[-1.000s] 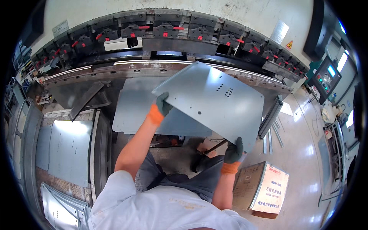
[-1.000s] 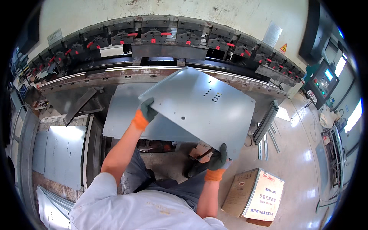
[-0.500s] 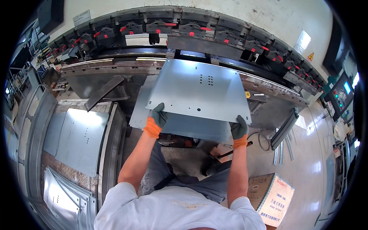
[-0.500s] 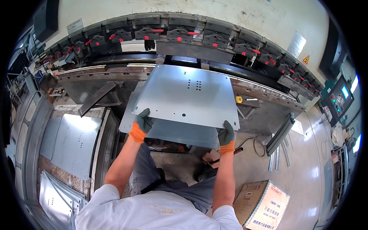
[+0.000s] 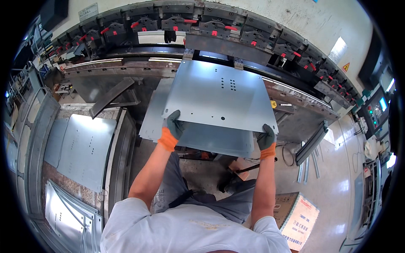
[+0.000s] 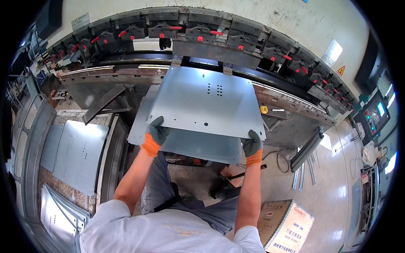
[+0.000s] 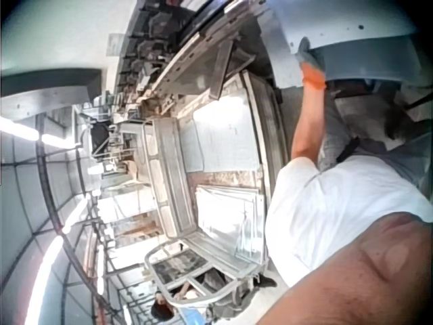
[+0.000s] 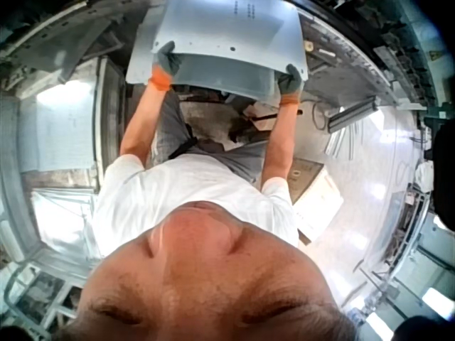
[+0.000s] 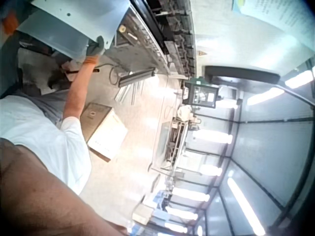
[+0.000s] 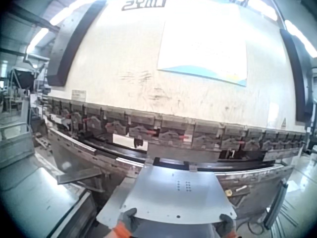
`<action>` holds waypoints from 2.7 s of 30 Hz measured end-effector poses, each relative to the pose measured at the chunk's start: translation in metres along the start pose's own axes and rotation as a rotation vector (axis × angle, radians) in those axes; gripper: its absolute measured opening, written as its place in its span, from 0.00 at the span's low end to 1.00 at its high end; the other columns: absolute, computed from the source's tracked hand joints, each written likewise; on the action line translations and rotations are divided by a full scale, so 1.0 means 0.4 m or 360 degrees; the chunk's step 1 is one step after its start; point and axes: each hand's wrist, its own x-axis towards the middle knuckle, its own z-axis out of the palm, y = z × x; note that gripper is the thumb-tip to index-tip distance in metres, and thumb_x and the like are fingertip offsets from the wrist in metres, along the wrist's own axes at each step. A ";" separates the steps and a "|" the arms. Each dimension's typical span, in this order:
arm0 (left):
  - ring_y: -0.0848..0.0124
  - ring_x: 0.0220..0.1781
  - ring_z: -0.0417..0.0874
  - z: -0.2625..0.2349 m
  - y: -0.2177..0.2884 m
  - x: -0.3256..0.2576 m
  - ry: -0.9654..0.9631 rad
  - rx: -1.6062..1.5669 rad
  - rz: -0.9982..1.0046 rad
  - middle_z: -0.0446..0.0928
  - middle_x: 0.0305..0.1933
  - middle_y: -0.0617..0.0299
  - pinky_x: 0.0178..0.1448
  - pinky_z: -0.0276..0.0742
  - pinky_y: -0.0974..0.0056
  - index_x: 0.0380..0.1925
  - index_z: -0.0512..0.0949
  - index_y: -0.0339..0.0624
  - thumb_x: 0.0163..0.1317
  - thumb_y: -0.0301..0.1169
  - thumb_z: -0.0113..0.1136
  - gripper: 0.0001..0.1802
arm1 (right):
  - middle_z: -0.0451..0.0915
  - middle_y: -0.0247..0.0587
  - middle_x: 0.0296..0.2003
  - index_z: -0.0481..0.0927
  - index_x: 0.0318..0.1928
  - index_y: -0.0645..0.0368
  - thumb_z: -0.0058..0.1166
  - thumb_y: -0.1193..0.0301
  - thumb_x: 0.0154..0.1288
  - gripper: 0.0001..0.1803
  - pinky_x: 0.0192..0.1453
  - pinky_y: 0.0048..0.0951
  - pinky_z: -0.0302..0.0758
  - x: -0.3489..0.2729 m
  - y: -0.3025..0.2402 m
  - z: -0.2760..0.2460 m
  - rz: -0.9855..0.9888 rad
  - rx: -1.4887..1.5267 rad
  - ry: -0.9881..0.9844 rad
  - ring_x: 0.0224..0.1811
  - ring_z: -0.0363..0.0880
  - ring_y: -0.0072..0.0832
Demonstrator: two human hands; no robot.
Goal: The person repeatedly picks up perforated metal panels from a stack, places them into a press machine, and then removes them to restack. The person handles the panels one at a time, flipping them over and aligning them before stacking.
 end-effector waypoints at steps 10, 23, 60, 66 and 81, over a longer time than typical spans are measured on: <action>0.59 0.52 0.88 0.010 0.011 0.002 -0.0198 -0.0122 -0.0093 0.84 0.53 0.52 0.52 0.91 0.53 0.58 0.75 0.36 0.73 0.33 0.51 0.18 | 0.82 0.44 0.54 0.73 0.62 0.59 0.50 0.79 0.67 0.22 0.52 0.48 0.89 0.008 0.015 -0.001 0.0006 0.0044 0.0205 0.54 0.85 0.41; 0.58 0.54 0.87 -0.008 0.004 0.025 0.0066 0.0050 -0.0079 0.83 0.55 0.51 0.56 0.90 0.53 0.60 0.75 0.36 0.73 0.35 0.52 0.20 | 0.80 0.47 0.57 0.73 0.63 0.59 0.50 0.80 0.66 0.23 0.56 0.51 0.87 0.023 0.017 -0.044 0.0019 0.0088 0.0155 0.57 0.83 0.43; 0.61 0.56 0.85 0.095 0.010 0.000 0.0109 0.0238 0.0097 0.81 0.57 0.54 0.57 0.88 0.54 0.61 0.73 0.39 0.74 0.38 0.51 0.21 | 0.82 0.50 0.54 0.74 0.61 0.60 0.54 0.58 0.72 0.24 0.55 0.48 0.86 0.001 -0.048 0.055 0.0012 -0.0093 0.0041 0.54 0.84 0.44; 0.57 0.60 0.82 0.391 0.197 0.070 -0.0466 0.0180 0.0323 0.80 0.56 0.54 0.65 0.80 0.47 0.55 0.77 0.43 0.73 0.52 0.55 0.24 | 0.75 0.60 0.63 0.67 0.71 0.57 0.43 0.39 0.75 0.39 0.65 0.51 0.77 -0.109 -0.075 0.094 0.0158 -0.0170 -0.0289 0.63 0.78 0.51; 0.40 0.72 0.69 0.449 0.369 0.206 -0.0513 0.0027 -0.0237 0.65 0.72 0.32 0.77 0.66 0.43 0.69 0.61 0.24 0.64 0.69 0.51 0.55 | 0.79 0.56 0.56 0.65 0.71 0.63 0.48 0.55 0.78 0.31 0.62 0.43 0.79 -0.419 0.065 0.008 0.0428 -0.0237 0.0167 0.58 0.80 0.43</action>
